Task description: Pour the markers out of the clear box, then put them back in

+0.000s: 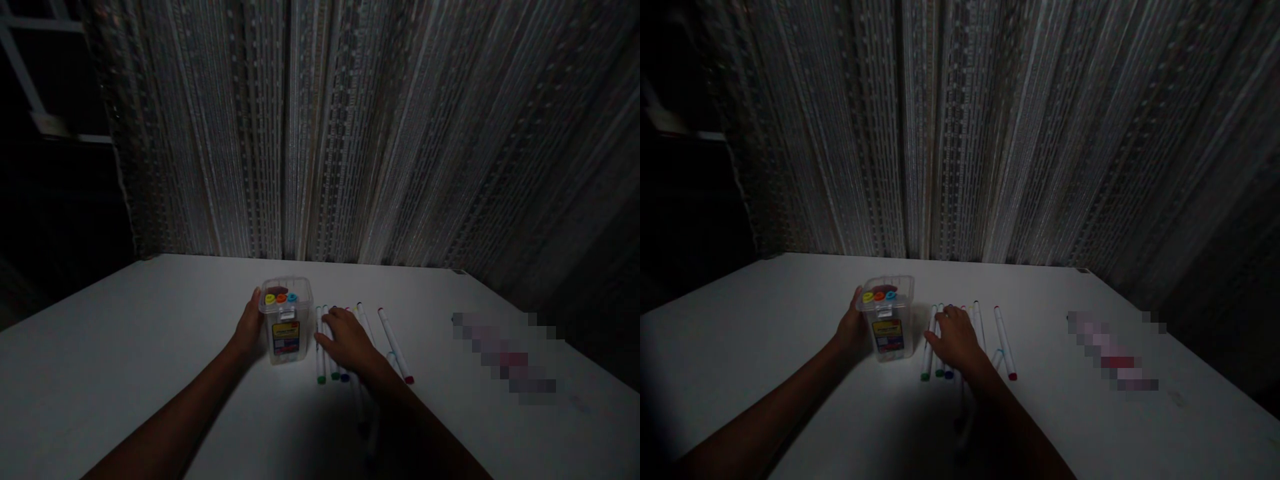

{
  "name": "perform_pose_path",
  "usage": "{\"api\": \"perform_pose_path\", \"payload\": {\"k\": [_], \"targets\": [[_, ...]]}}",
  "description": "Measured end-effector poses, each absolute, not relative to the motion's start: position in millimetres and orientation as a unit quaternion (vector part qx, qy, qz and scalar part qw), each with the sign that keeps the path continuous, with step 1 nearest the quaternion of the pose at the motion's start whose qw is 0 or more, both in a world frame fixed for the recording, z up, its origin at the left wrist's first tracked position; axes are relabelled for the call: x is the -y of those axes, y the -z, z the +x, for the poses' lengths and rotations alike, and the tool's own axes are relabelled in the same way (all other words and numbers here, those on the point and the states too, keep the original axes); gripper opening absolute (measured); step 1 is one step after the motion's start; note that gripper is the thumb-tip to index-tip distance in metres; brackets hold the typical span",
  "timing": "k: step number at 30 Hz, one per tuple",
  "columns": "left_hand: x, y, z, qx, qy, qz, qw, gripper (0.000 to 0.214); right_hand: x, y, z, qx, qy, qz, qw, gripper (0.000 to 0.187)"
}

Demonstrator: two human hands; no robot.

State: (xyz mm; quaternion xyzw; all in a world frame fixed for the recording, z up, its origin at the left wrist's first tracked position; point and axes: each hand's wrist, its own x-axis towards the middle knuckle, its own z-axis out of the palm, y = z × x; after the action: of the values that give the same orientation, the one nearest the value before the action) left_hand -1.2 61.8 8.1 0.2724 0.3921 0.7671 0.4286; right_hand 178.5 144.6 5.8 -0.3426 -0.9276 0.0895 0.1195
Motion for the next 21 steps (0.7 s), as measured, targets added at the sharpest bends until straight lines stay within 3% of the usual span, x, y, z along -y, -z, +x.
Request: {"api": "perform_pose_path", "payload": {"k": [12, 21], "targets": [[-69.1, -0.2, -14.6, -0.408, -0.764, 0.275, 0.418, 0.058, -144.6, -7.1, 174.7, 0.919, -0.101, -0.36, 0.127, 0.041], [-76.9, 1.1, -15.0, -0.416, -0.764, 0.276, 0.408, 0.049, -149.2, -2.6, 177.1, 0.917, -0.105, -0.359, 0.135, 0.042]]}}
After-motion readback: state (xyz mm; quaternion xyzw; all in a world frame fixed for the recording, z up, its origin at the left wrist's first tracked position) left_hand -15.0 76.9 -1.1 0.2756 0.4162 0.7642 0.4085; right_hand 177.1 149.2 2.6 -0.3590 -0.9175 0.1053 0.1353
